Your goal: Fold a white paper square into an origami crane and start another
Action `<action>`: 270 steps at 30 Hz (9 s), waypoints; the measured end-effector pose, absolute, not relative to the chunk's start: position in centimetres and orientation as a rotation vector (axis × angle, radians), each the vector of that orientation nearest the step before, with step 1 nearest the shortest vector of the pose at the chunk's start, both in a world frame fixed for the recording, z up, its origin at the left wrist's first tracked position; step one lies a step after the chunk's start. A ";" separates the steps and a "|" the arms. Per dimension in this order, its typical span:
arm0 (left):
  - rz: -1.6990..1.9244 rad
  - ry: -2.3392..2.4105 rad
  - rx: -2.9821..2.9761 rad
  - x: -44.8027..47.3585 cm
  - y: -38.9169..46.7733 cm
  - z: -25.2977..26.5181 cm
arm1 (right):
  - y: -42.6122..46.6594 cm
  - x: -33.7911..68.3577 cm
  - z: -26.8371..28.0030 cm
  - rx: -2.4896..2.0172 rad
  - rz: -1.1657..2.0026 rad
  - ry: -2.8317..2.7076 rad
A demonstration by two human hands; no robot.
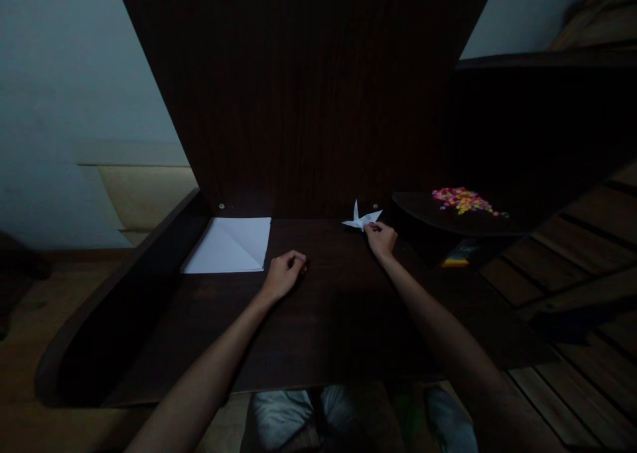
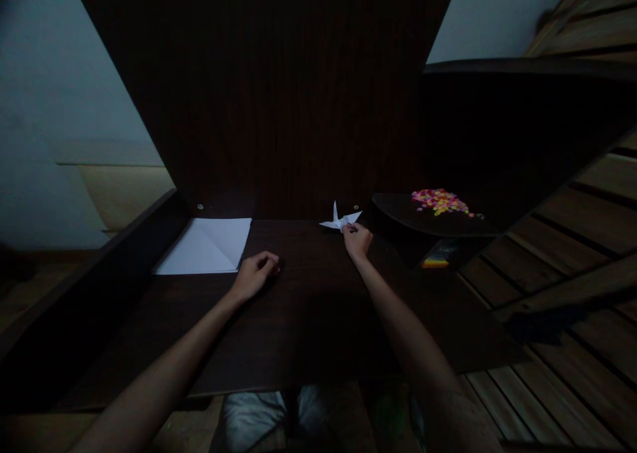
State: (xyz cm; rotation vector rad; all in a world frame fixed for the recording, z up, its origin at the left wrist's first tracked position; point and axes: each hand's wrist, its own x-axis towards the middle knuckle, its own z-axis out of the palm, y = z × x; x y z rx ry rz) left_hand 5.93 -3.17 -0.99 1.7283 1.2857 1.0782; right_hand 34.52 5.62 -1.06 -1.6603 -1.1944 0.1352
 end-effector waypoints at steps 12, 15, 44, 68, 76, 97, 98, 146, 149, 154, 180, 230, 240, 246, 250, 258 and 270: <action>1.070 1.296 1.802 5.8 -3.3 -0.9 | 6.9 37.4 -2.3 -1.779 0.147 -1.187; 1.060 1.294 1.813 5.8 -3.4 -0.9 | 6.8 37.9 -2.3 -1.773 0.174 -1.208; 0.548 2.310 2.307 1.6 -2.0 0.8 | -2.2 30.5 0.0 -1.339 0.048 -1.605; 0.122 2.376 2.177 0.1 -0.5 2.3 | -3.3 25.1 -2.7 -1.305 0.456 -2.062; 0.101 2.386 2.153 0.0 0.0 2.9 | -3.1 25.1 -2.7 -1.329 0.442 -2.066; 0.090 2.395 2.017 -0.5 1.6 3.0 | -3.2 25.0 -2.2 -1.332 0.415 -2.113; 0.106 2.411 1.994 -0.6 1.7 3.0 | -3.3 25.0 -2.2 -1.329 0.414 -2.115; 1.420 1.159 1.290 -1.9 -0.5 8.1 | -2.4 26.4 -0.9 -0.899 1.521 -1.110; 1.290 1.247 1.225 -2.4 0.0 5.6 | -2.4 27.2 -0.1 -0.846 1.557 -1.013; 1.095 1.324 1.313 -2.6 -0.6 3.0 | -2.6 27.8 0.3 -0.932 1.404 -0.979; 0.954 1.145 2.520 -0.5 -1.7 -0.1 | -1.2 33.0 -0.1 -1.480 0.533 -1.789; 0.270 1.181 2.747 5.8 -5.5 -1.6 | -4.4 27.8 -1.5 -1.387 0.137 -2.524; 0.222 1.276 2.610 5.7 -4.7 -0.5 | -4.2 27.6 -0.9 -1.418 0.222 -2.481; 0.313 1.299 2.636 5.3 -3.9 -1.3 | -3.7 27.9 -1.5 -1.368 0.284 -2.478; 0.331 1.364 2.636 5.3 -3.4 -1.5 | -3.2 28.3 -2.4 -1.292 0.367 -2.525; 0.287 1.434 2.602 5.5 -3.2 -1.1 | -2.9 28.4 -2.7 -1.239 0.393 -2.607; 0.241 1.563 2.651 6.5 -3.3 -1.3 | -2.7 27.3 -2.5 -1.219 0.289 -2.673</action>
